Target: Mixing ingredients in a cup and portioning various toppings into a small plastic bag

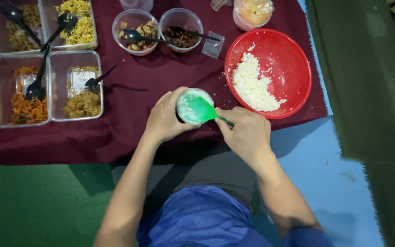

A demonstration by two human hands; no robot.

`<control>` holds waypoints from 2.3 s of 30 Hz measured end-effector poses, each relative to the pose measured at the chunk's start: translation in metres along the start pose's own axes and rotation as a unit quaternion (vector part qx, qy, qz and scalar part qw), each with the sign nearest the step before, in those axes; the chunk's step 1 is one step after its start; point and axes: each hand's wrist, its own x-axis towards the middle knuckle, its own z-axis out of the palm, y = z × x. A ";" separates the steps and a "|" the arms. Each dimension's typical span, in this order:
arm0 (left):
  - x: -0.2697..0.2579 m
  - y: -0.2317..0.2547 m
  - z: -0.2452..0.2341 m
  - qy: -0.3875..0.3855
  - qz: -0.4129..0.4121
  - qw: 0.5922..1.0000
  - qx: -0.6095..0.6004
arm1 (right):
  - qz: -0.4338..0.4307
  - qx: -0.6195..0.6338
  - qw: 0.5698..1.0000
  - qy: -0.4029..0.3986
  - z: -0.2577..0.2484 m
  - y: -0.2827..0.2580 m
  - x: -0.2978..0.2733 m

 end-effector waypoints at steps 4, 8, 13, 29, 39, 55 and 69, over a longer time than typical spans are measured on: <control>0.002 0.002 -0.002 -0.011 -0.009 1.000 -0.010 | -0.013 -0.038 0.999 0.012 0.006 0.005 0.000; 0.000 0.000 -0.002 -0.010 -0.003 1.000 -0.014 | 0.005 0.005 1.000 0.002 0.006 0.006 -0.002; 0.000 0.001 -0.003 -0.005 0.010 1.000 -0.010 | 0.004 -0.012 1.000 -0.004 0.003 0.004 -0.001; 0.000 -0.005 0.002 0.001 0.022 1.000 -0.007 | -0.035 -0.078 0.995 0.043 0.006 0.012 -0.006; 0.000 0.000 -0.002 -0.017 0.009 1.000 -0.018 | -0.086 -0.115 0.987 0.072 0.010 0.000 -0.006; 0.000 0.000 -0.003 -0.025 0.004 0.999 -0.020 | -0.073 -0.072 0.994 0.042 0.009 0.001 -0.006; 0.000 0.006 -0.007 -0.022 0.008 1.000 -0.011 | -0.032 -0.009 0.999 0.017 0.009 0.009 -0.009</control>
